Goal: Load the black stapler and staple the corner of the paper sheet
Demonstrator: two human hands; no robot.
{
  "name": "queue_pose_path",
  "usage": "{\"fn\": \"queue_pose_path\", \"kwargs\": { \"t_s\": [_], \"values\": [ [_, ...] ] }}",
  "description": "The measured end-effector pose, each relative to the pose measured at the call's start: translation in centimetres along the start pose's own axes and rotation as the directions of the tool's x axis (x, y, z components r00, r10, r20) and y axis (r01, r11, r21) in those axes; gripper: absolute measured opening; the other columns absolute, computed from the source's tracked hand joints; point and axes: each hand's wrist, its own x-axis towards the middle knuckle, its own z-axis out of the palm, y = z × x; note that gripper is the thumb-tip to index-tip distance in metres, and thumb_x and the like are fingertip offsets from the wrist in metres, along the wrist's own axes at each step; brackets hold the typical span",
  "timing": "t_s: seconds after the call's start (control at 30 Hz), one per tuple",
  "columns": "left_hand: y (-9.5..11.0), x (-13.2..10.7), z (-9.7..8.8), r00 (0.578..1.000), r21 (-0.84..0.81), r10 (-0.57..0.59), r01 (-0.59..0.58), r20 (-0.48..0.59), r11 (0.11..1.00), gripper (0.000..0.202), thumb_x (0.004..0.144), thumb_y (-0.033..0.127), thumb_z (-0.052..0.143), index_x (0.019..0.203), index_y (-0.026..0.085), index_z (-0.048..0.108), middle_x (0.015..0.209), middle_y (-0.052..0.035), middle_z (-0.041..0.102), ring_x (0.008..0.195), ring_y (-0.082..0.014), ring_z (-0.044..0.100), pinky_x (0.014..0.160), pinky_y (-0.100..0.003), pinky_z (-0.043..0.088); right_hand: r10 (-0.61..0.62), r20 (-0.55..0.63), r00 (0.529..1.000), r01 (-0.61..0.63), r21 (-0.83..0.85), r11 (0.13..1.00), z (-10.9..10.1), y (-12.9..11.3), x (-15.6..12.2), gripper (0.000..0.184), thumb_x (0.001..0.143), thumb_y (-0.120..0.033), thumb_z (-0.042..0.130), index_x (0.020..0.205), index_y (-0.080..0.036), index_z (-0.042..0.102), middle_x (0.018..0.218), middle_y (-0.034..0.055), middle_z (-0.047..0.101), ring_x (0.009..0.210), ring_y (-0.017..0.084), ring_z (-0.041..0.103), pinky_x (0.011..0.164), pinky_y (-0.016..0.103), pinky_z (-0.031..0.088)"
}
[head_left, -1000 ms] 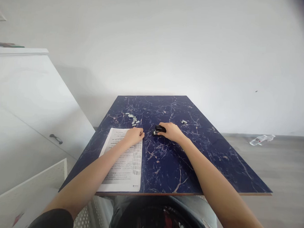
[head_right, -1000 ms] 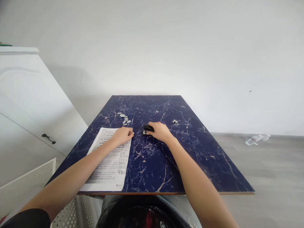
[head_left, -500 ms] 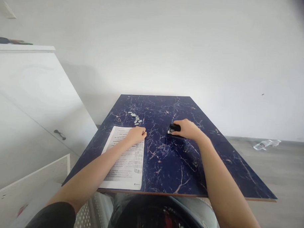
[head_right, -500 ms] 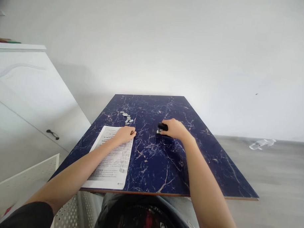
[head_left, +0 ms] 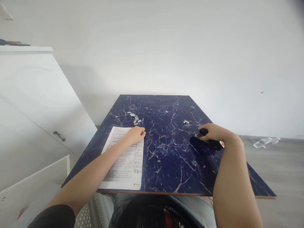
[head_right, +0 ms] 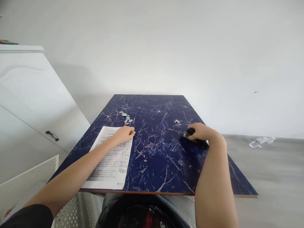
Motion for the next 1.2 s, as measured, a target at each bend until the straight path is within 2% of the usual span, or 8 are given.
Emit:
{"fn": "queue_pose_path", "kwargs": {
  "t_s": [0.37, 0.47, 0.6, 0.7, 0.9, 1.03, 1.13, 1.2],
  "values": [
    [-0.5, -1.0, -2.8, 0.978, -0.17, 0.133, -0.105, 0.163, 0.98, 0.017, 0.091, 0.031, 0.051, 0.084, 0.02, 0.062, 0.079, -0.0049, 0.067, 0.069, -0.0185, 0.06, 0.066, -0.028, 0.043, 0.091, 0.157, 0.983, -0.108, 0.105, 0.989, 0.6, 1.1, 0.1, 0.025, 0.059, -0.037, 0.074, 0.079, -0.024, 0.068, 0.08, 0.0038, 0.072, 0.074, 0.026, 0.066, 0.064, 0.035, 0.048],
    [-2.0, -1.4, -4.6, 0.95, -0.26, 0.201, -0.137, 0.24, 0.956, 0.014, 0.087, 0.033, 0.058, 0.094, 0.022, 0.065, 0.09, -0.0051, 0.07, 0.077, -0.0185, 0.064, 0.068, -0.027, 0.045, 0.12, 0.117, 0.986, -0.13, 0.09, 0.987, 0.7, 1.5, 0.4, 0.032, 0.057, -0.037, 0.076, 0.086, -0.024, 0.071, 0.087, 0.0063, 0.074, 0.077, 0.028, 0.067, 0.065, 0.037, 0.05],
    [-4.7, -1.9, -6.6, 0.961, -0.173, 0.162, -0.125, 0.226, 0.977, 0.025, 0.078, 0.041, 0.069, 0.093, 0.022, 0.066, 0.096, -0.0051, 0.069, 0.087, -0.0202, 0.064, 0.074, -0.027, 0.044, 0.112, 0.102, 0.988, -0.122, 0.098, 0.988, 0.9, 1.7, 0.6, 0.036, 0.056, -0.039, 0.076, 0.088, -0.023, 0.072, 0.089, 0.0071, 0.075, 0.079, 0.029, 0.069, 0.066, 0.037, 0.051],
    [-6.0, -2.1, -7.0, 0.91, -0.125, 0.173, -0.135, 0.378, 0.983, 0.036, 0.068, 0.046, 0.077, 0.094, 0.023, 0.065, 0.101, -0.0041, 0.066, 0.09, -0.0211, 0.061, 0.073, -0.027, 0.042, 0.113, 0.147, 0.983, -0.129, 0.109, 0.986, 1.0, 1.7, 0.6, 0.034, 0.058, -0.041, 0.076, 0.086, -0.023, 0.071, 0.088, 0.0066, 0.075, 0.078, 0.029, 0.069, 0.064, 0.037, 0.051],
    [-6.2, -2.0, -6.0, 0.871, -0.1, 0.187, -0.159, 0.454, 0.982, 0.046, 0.062, 0.044, 0.081, 0.095, 0.023, 0.057, 0.101, -0.0033, 0.059, 0.091, -0.022, 0.057, 0.073, -0.027, 0.039, 0.123, 0.095, 0.988, -0.131, 0.081, 0.988, 0.7, 1.4, 0.3, 0.064, 0.059, -0.068, 0.078, 0.102, -0.023, 0.067, 0.105, 0.0118, 0.072, 0.086, 0.03, 0.067, 0.068, 0.039, 0.051],
    [-5.6, -2.1, -5.8, 0.861, -0.112, 0.204, -0.171, 0.466, 0.979, 0.046, 0.064, 0.043, 0.081, 0.097, 0.024, 0.056, 0.103, -0.0028, 0.057, 0.093, -0.0222, 0.056, 0.075, -0.027, 0.039, 0.053, -0.182, 0.982, -0.041, 0.072, 0.997, 0.0, -0.3, 0.5, 0.07, 0.066, -0.081, 0.068, 0.102, -0.021, 0.062, 0.105, 0.0138, 0.069, 0.088, 0.029, 0.064, 0.071, 0.036, 0.049],
    [-4.5, -2.3, -5.7, 0.851, -0.125, 0.217, -0.179, 0.478, 0.976, 0.045, 0.066, 0.043, 0.08, 0.101, 0.025, 0.057, 0.109, -0.0036, 0.056, 0.099, -0.0236, 0.055, 0.077, -0.028, 0.039, -0.067, -0.489, 0.87, 0.093, 0.03, 0.995, 0.0, -3.3, 1.1, 0.058, 0.08, -0.076, 0.059, 0.096, -0.02, 0.061, 0.103, 0.0142, 0.067, 0.092, 0.028, 0.061, 0.077, 0.037, 0.047],
    [-3.4, -2.6, -5.7, 0.842, -0.135, 0.254, -0.216, 0.477, 0.967, 0.046, 0.068, 0.045, 0.078, 0.104, 0.026, 0.058, 0.114, -0.0042, 0.054, 0.106, -0.0258, 0.052, 0.078, -0.028, 0.039, -0.176, -0.546, 0.819, 0.216, 0.01, 0.976, 0.5, -6.1, 1.6, 0.048, 0.091, -0.067, 0.05, 0.092, -0.02, 0.062, 0.099, 0.013, 0.066, 0.09, 0.026, 0.06, 0.08, 0.037, 0.047]
  ]
}}
